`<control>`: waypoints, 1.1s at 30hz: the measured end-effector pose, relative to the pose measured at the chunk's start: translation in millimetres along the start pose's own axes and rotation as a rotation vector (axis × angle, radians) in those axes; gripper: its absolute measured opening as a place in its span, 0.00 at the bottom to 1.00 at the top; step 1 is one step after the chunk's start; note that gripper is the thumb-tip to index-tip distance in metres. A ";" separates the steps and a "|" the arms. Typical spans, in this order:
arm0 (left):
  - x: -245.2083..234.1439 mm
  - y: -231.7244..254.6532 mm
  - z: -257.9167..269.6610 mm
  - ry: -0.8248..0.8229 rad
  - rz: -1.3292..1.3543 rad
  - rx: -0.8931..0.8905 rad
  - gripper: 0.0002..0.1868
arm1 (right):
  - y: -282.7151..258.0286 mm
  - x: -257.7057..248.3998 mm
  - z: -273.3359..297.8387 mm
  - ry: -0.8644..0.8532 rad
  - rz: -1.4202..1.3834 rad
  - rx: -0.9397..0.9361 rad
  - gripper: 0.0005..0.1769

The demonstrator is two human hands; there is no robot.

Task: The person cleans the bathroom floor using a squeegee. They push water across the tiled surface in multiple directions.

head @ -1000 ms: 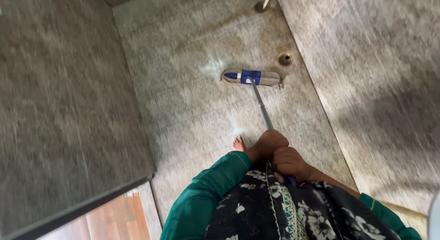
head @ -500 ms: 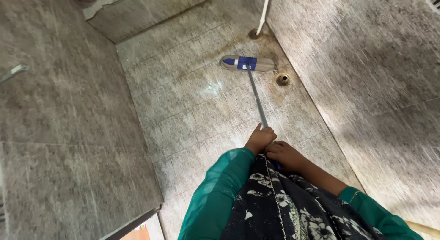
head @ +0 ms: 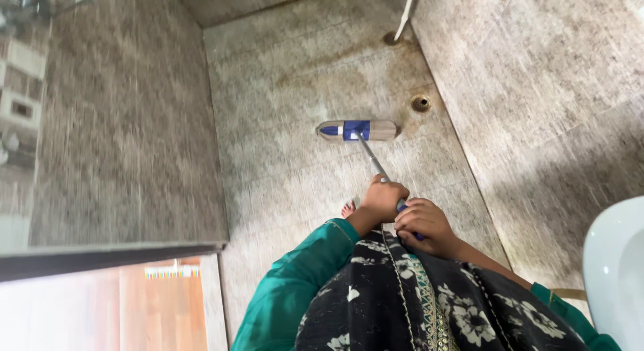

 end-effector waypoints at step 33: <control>38.5 -214.0 -18.0 0.065 0.065 0.245 0.04 | 173.1 188.5 -34.3 -0.577 0.341 0.097 0.23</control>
Point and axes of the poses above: each hand's wrist, its own z-axis away from the middle knuckle, its own x-axis out of the palm, y = z × x, the point moved 9 cm from there along -z, towards the middle knuckle, and after that the axes turned 3 degrees about y, right-handed, at the moved point
